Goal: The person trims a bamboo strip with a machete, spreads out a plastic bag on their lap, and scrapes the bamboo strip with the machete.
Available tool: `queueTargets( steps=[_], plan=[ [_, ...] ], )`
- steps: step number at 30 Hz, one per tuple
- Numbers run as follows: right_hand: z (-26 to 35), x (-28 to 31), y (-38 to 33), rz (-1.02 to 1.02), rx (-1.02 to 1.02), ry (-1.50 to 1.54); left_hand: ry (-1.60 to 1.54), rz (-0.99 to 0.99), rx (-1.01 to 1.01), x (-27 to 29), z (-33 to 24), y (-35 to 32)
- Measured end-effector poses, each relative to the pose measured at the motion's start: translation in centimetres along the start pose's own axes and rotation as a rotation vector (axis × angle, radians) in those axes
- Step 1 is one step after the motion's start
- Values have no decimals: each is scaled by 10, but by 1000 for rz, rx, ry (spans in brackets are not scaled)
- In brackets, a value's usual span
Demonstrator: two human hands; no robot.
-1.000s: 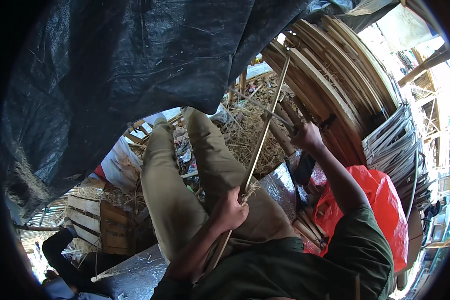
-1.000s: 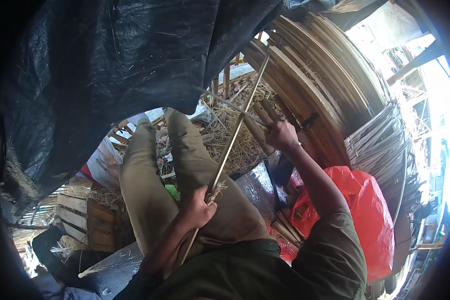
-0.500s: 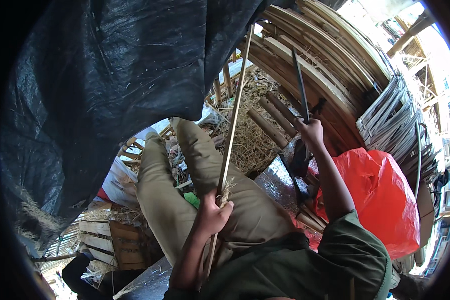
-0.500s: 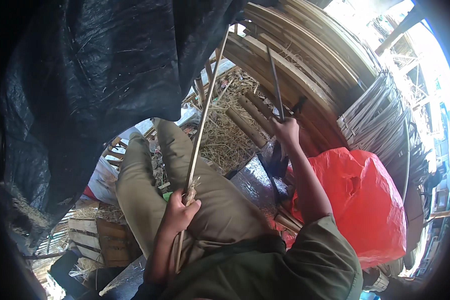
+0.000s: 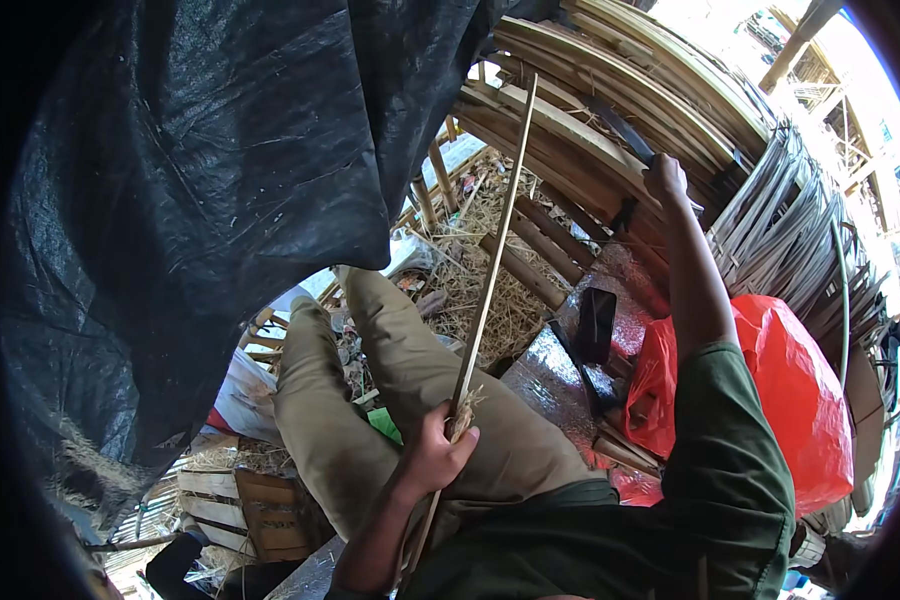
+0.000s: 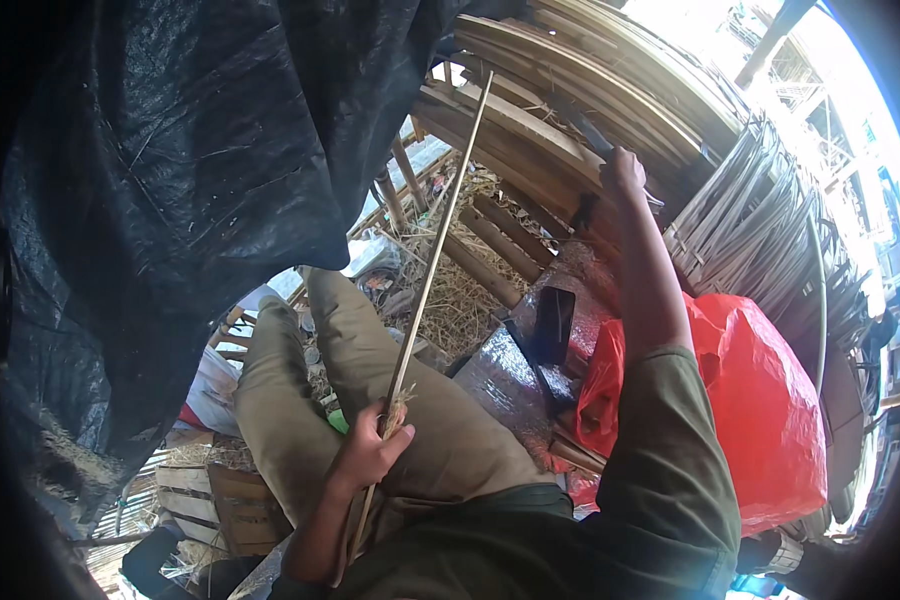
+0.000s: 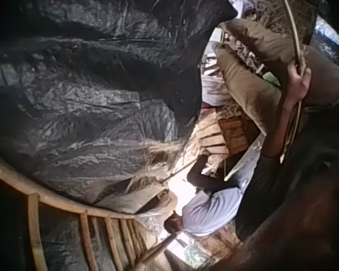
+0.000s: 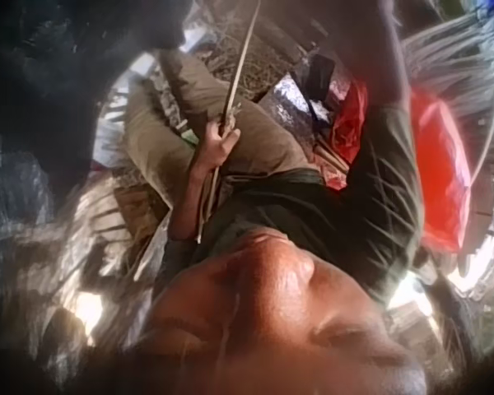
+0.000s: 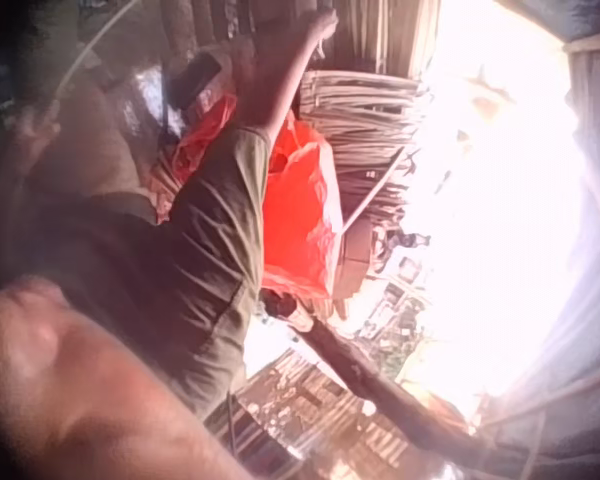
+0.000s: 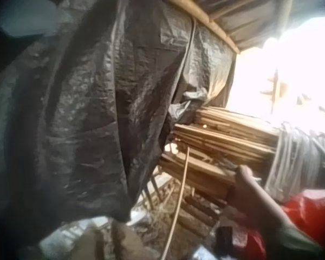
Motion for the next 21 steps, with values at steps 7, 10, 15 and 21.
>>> queueTargets(
  steps=[7,10,15,21],
  plan=[
    [-5,-8,14,130,131,-270,89,-1,-43,12,-8,-3],
    [29,39,-24,232,139,-222,165,-57,-90,27,-18,-3],
    [-38,189,-115,349,242,-248,147,5,-116,21,-45,-1],
    [-176,310,-291,654,-359,-736,-11,78,52,10,-40,-4]
  ],
)
Point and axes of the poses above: each hand's wrist, its own y-axis towards the middle knuckle, its own x-axis out of the back of the hand, z = x × y, the point moved 9 cm from there along y, towards the middle knuckle, and after that the axes turned 6 degrees about -z, right-handed, at the moved point
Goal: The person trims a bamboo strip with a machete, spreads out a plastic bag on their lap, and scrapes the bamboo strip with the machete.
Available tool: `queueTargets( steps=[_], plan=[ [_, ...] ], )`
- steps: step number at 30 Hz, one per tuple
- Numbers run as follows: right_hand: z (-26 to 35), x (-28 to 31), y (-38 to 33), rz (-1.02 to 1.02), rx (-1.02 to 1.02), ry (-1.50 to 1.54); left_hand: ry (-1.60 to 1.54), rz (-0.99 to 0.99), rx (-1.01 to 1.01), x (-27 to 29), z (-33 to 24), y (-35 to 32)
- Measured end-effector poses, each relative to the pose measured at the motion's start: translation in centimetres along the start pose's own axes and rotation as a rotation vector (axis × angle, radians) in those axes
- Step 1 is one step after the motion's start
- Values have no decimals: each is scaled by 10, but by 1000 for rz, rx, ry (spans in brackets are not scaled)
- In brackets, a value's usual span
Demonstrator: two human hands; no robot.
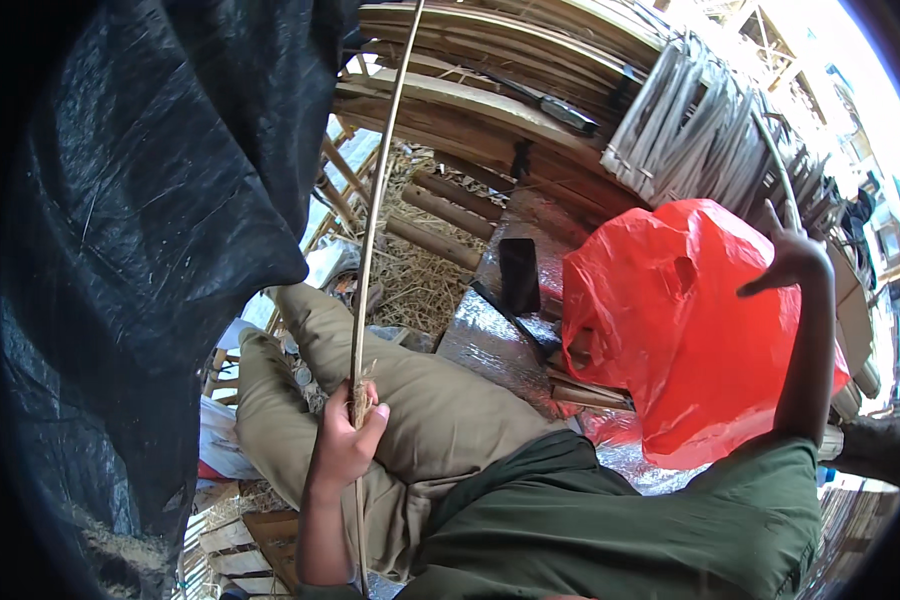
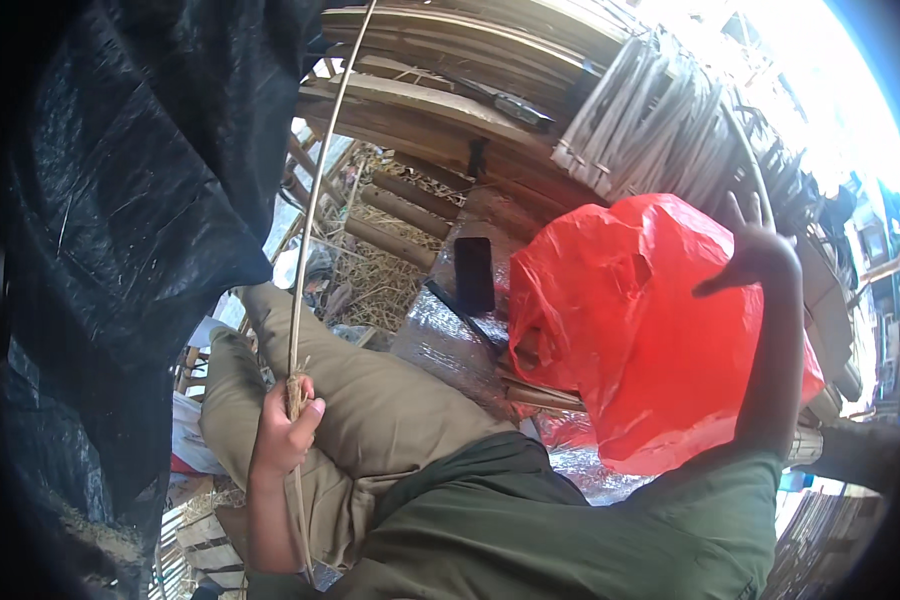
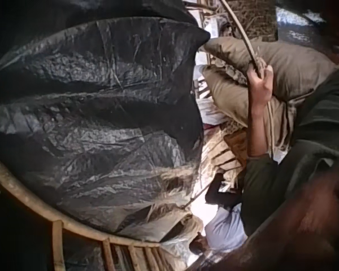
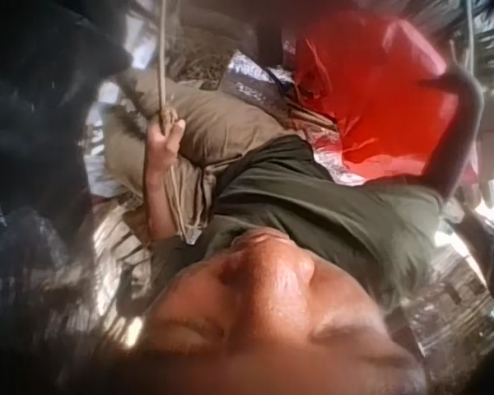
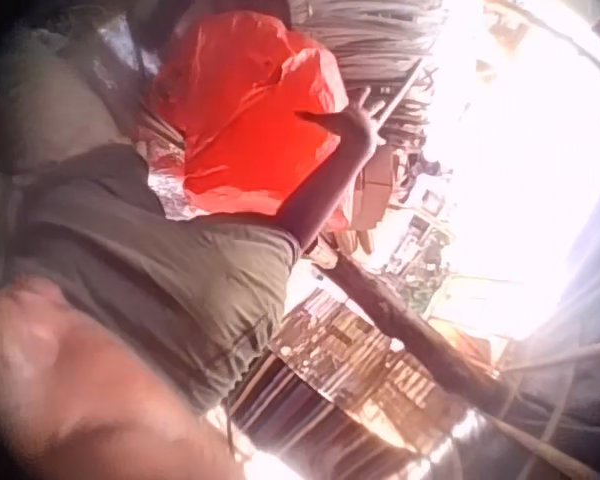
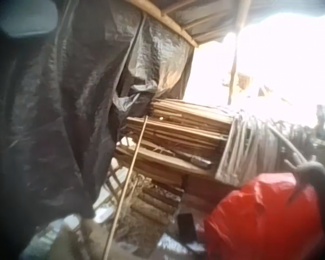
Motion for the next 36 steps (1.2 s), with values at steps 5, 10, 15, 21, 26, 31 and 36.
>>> queueTargets(
  steps=[5,10,15,21,26,31,36],
  plan=[
    [-41,-112,-6,-173,-77,271,-7,66,-79,-18,-6,0],
    [-39,-89,-17,-412,114,934,99,102,-147,-39,-21,-16],
    [-20,28,-84,-707,481,1088,167,137,-246,-51,-55,-33],
    [15,109,-109,-827,633,1694,158,28,-511,-32,-90,-44],
    [118,176,-108,-617,957,2103,189,-192,-499,9,-97,-65],
    [246,234,-132,-83,1378,2498,143,-478,-662,65,-113,-100],
    [360,250,-159,308,1496,2535,317,-581,-541,99,-102,-135]
  ],
)
Point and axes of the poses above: each hand's wrist, its own y-axis towards the middle knuckle, its own x-axis out of the back of the hand, z = x × y, the point moved 9 cm from there along y, towards the middle knuckle, and after that the axes turned 6 degrees about -z, right-handed, at the moved point
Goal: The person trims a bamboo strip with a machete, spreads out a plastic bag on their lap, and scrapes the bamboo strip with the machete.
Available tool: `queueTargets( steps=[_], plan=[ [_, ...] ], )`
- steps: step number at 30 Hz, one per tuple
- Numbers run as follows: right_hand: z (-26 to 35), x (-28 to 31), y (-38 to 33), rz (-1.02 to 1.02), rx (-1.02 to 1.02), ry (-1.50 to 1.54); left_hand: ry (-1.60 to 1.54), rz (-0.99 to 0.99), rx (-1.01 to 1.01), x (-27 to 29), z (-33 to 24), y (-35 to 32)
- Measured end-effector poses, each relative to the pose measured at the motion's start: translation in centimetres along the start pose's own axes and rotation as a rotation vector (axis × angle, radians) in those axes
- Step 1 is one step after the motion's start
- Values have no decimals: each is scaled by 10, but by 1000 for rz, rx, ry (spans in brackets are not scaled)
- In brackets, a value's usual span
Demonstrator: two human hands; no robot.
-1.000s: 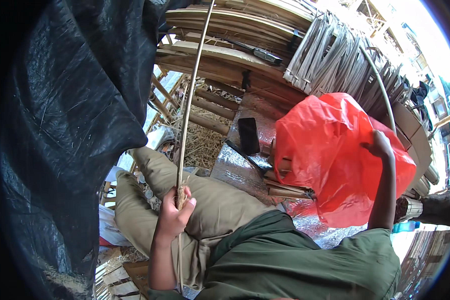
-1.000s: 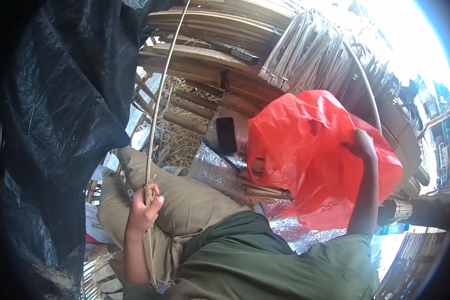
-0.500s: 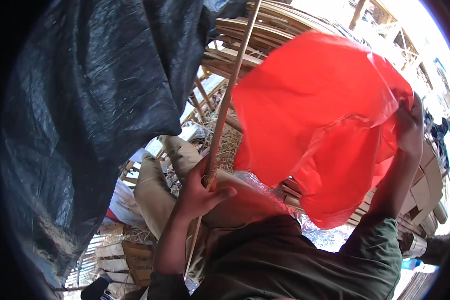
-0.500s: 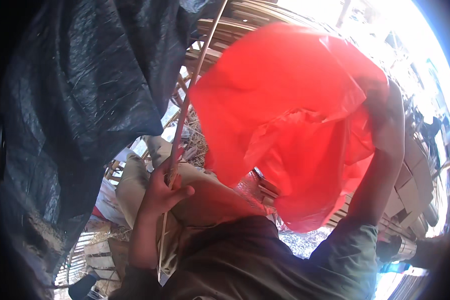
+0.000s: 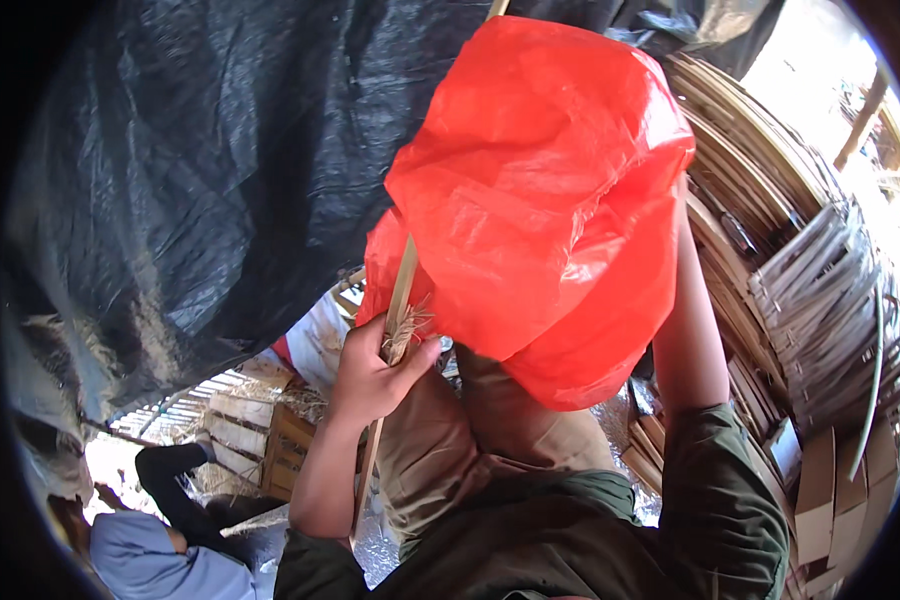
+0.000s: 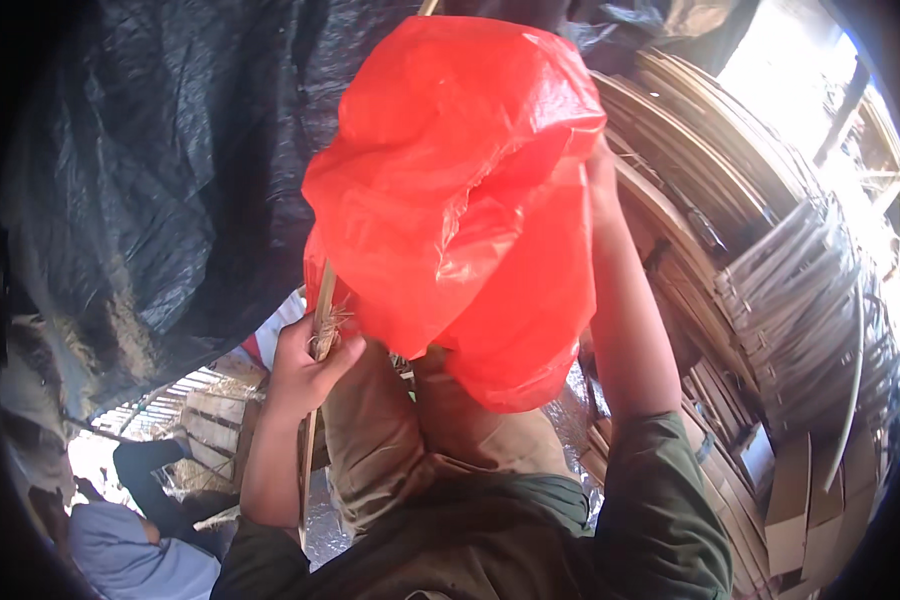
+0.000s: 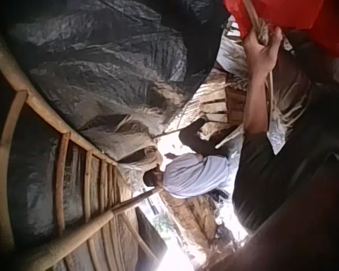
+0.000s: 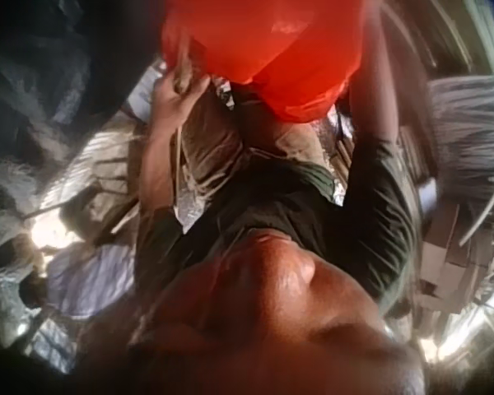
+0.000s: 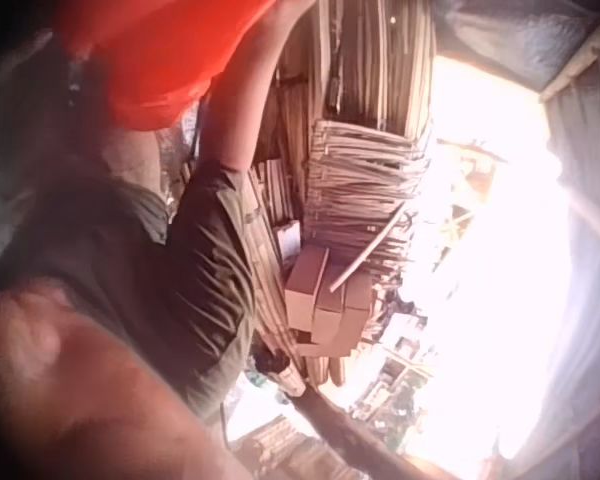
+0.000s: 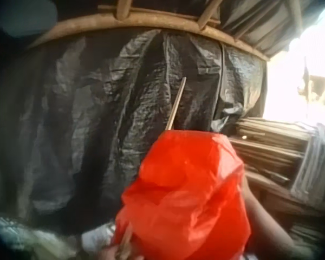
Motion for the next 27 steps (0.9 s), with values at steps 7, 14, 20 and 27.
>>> queueTargets(
  steps=[7,14,20,27],
  plan=[
    [-76,44,32,-150,-9,-281,-56,14,184,28,22,-26],
    [-111,85,-50,-57,-337,-1108,91,-22,108,21,36,-53],
    [-218,105,-152,557,-367,-1112,406,27,183,0,65,-53],
    [-180,81,-176,498,-388,-1160,605,93,51,2,46,-34]
  ],
)
Point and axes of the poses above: each hand's wrist, its own y-axis towards the middle knuckle, its own x-axis out of the back of the hand, z = x × y, the point moved 9 cm from there along y, towards the middle knuckle, and after that the axes turned 6 degrees about -z, right-handed, at the moved point
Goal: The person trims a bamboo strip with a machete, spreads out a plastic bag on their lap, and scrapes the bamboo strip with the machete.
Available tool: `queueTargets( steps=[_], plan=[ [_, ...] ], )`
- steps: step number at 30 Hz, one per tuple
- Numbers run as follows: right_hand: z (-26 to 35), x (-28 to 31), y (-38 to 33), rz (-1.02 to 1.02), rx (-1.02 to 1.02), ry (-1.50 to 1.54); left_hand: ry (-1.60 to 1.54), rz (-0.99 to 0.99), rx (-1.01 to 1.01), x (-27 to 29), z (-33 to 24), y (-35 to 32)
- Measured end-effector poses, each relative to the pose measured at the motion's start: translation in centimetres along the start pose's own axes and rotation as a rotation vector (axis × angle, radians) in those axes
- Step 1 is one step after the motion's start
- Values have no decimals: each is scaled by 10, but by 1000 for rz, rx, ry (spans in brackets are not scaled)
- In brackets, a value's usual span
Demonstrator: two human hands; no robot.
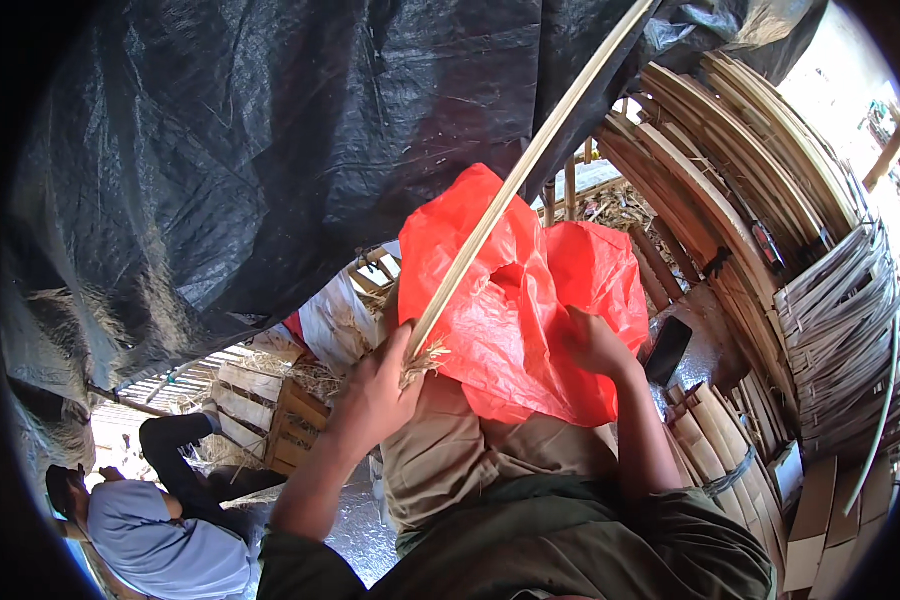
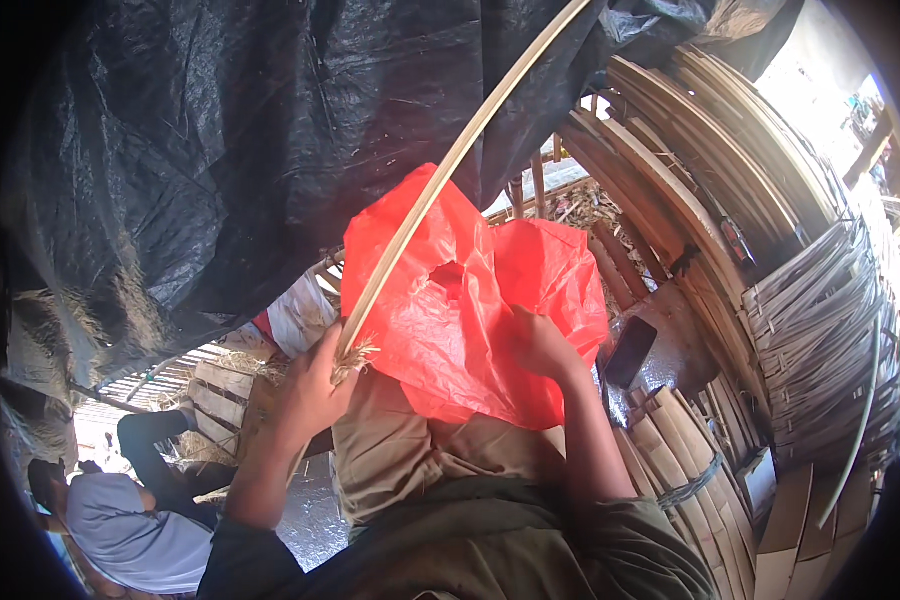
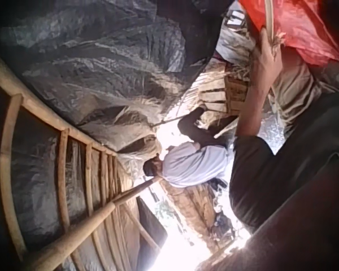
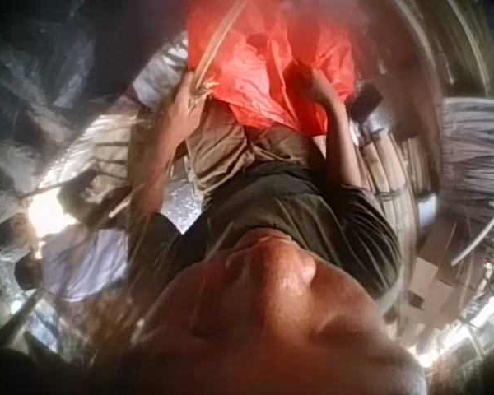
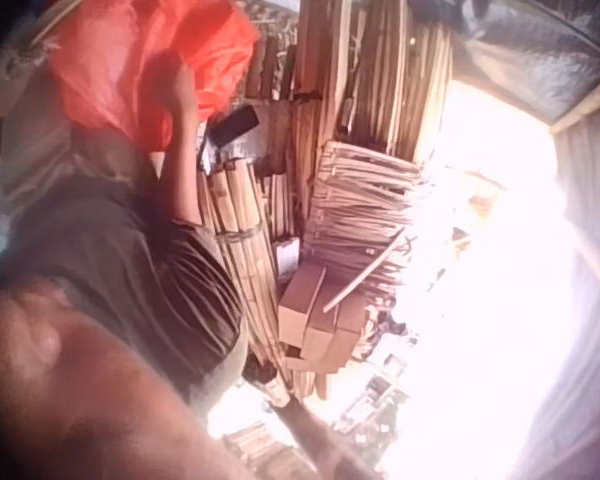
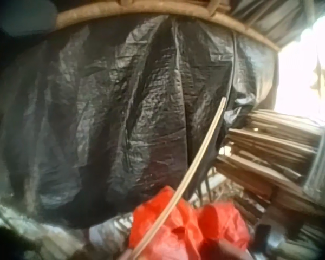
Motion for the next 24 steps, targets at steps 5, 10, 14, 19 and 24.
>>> queueTargets(
  steps=[5,10,14,19,24],
  plan=[
    [32,-9,-25,334,131,-3,91,158,-86,22,-49,12],
    [54,23,-23,28,236,406,266,96,-372,-13,-63,47],
    [60,28,-23,-171,255,865,197,255,-416,-49,-76,47],
    [13,15,-11,-291,-87,978,247,361,-354,-85,-77,46],
    [-3,17,-19,-411,-349,1243,-67,-105,-732,-31,-138,-6]
  ],
)
Point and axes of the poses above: each hand's wrist, its own y-axis towards the middle knuckle, its own x-axis out of the back of the hand, z = x × y, the point moved 9 cm from there along y, towards the middle knuckle, and after that the axes turned 6 degrees about -z, right-handed, at the moved point
